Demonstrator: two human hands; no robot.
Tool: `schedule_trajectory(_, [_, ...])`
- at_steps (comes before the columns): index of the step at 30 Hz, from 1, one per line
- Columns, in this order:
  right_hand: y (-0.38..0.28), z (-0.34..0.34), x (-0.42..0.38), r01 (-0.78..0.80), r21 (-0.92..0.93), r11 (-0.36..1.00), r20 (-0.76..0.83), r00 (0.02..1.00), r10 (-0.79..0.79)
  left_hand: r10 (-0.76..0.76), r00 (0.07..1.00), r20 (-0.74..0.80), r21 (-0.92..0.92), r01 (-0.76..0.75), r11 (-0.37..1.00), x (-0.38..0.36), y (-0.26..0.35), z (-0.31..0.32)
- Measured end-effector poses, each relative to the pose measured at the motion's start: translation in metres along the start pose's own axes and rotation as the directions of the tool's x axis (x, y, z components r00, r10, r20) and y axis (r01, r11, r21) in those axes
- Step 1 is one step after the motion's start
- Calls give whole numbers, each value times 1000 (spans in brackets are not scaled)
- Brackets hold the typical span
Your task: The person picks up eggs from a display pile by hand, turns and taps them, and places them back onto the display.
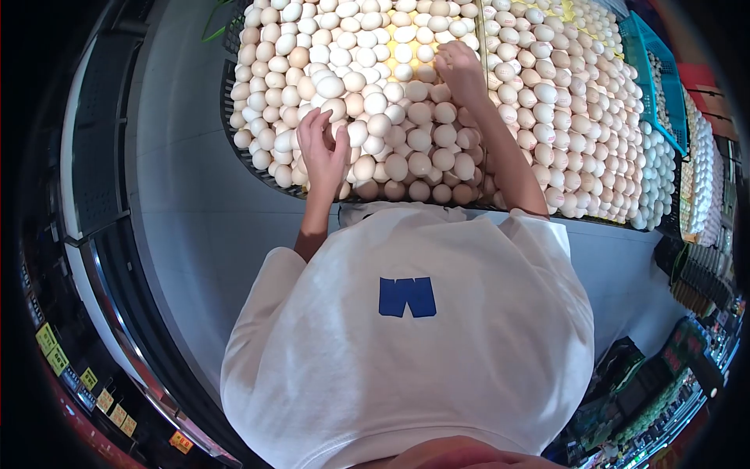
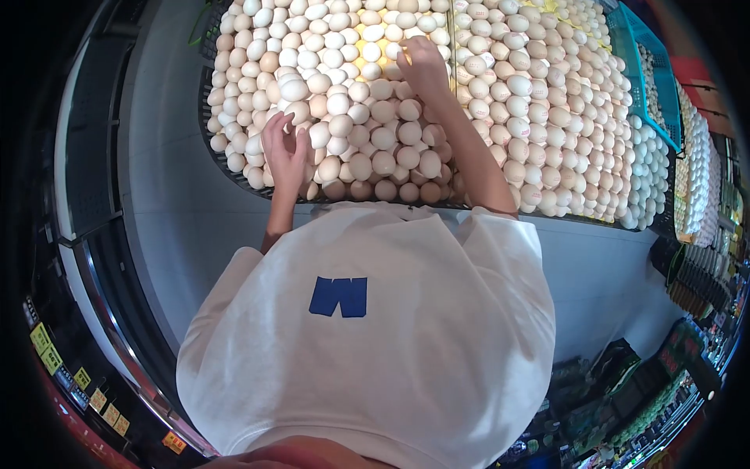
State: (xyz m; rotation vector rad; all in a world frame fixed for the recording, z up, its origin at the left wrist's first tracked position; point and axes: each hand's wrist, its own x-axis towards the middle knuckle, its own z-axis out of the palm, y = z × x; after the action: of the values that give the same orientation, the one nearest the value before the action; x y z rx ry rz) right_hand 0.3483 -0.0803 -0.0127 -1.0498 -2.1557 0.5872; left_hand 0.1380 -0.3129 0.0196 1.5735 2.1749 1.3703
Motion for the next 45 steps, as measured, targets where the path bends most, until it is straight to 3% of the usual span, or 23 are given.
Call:
schedule_trajectory(1, [19,4,12,21,-66,998,-61,998,-25,-7,1000,11,-4,7,1000,-1,-2,1])
schedule_trajectory(5, [56,15,54,66,-245,967,-50,995,-80,10,1000,-3,5,-10,1000,-3,-9,6])
schedule_trajectory(7, [56,18,71,85,-434,897,-9,995,-99,5,1000,1,-24,-5,1000,-1,-5,4])
schedule_trajectory(8, [55,20,77,91,-428,899,3,995,-99,-8,1000,0,-18,8,1000,-1,-5,2])
schedule_trajectory(10, [52,22,84,70,-601,796,80,996,-26,37,999,12,71,-38,997,1,-5,-1])
schedule_trajectory(11, [53,29,88,-29,-550,834,133,984,122,27,1000,8,62,-28,998,1,-6,-1])
schedule_trajectory(16, [56,44,83,-29,-571,821,96,990,102,5,1000,-3,50,-5,999,1,-8,-2])
schedule_trajectory(22, [32,28,66,-85,-417,905,-13,996,87,-4,1000,-4,33,4,999,3,-10,-2])
schedule_trajectory(24, [2,14,49,-63,80,995,-107,992,71,24,1000,-16,54,-23,998,3,-14,0])
schedule_trajectory(26, [-3,8,25,8,35,999,-37,999,-6,23,1000,-8,43,-23,999,2,-12,0])
schedule_trajectory(28, [-49,-11,-12,-27,281,959,112,994,-5,44,999,-11,35,-44,998,3,-10,1])
schedule_trajectory(29, [-63,-18,-28,-30,280,959,111,994,-2,46,999,-8,33,-45,998,2,-9,0])
schedule_trajectory(31, [-83,-26,-56,-124,321,939,257,966,39,51,999,-15,31,-51,998,3,-7,0])
schedule_trajectory(34, [-90,-20,-89,-133,300,945,303,952,38,39,999,-14,-8,-39,999,1,-1,0])
schedule_trajectory(35, [-91,-17,-94,35,245,969,223,970,-92,42,999,-13,-11,-42,999,-1,-1,0])
schedule_trajectory(38, [-91,-6,-105,139,100,985,183,971,-155,-4,1000,2,-62,4,998,-3,-3,1])
schedule_trajectory(41, [-88,4,-108,241,35,970,112,964,-243,16,1000,-2,-31,-16,999,-4,-3,0])
schedule_trajectory(45, [-89,6,-108,242,34,970,99,965,-245,30,999,-19,-19,-30,999,-6,-2,-1])
